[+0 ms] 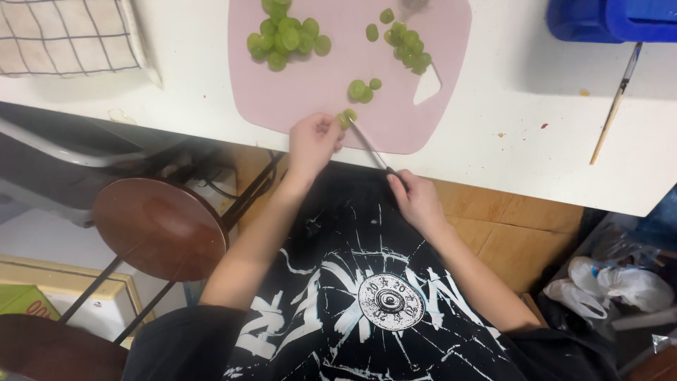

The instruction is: The person is slicing green grapes into halves on a pink cutting board.

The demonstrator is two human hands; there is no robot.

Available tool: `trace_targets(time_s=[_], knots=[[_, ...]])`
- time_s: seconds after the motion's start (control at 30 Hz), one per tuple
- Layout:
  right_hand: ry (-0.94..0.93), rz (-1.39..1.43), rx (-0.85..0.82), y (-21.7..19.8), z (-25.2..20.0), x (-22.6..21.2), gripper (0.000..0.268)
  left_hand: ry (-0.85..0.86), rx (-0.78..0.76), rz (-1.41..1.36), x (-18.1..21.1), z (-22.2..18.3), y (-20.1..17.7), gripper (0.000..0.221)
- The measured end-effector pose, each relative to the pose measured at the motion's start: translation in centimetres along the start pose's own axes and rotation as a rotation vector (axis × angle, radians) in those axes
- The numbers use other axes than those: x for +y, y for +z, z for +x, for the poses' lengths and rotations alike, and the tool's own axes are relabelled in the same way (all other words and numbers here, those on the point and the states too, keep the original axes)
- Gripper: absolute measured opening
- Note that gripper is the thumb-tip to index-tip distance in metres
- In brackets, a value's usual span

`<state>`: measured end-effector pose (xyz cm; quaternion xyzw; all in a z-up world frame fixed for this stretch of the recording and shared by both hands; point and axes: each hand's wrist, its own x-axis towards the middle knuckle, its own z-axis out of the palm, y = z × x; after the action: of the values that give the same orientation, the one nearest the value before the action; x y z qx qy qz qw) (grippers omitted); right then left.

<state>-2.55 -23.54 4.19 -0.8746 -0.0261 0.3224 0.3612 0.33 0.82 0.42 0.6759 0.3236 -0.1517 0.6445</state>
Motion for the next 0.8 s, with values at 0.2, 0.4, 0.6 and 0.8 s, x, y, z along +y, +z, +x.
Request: trace_targets(time_s=[0.2, 0.4, 0.6, 0.8], knots=[[0.121, 0.042, -0.068, -0.6, 1.5, -2.2, 0.032, -0.053, -0.041, -0.052, -1.1, 0.4, -2.0, 0.020], [0.085, 0.101, -0.061, -1.0, 1.6, -1.1, 0.034, 0.005, -0.064, -0.139, -0.6, 0.8, -3.7, 0.018], [-0.002, 0.200, -0.057, -2.6, 0.8, -0.9, 0.031, 0.139, 0.077, -0.045, 4.5, 1.9, -5.7, 0.017], [0.041, 0.371, -0.020, -3.4, 1.0, -0.5, 0.031, 0.312, 0.210, 0.332, 7.0, 5.6, -8.3, 0.020]])
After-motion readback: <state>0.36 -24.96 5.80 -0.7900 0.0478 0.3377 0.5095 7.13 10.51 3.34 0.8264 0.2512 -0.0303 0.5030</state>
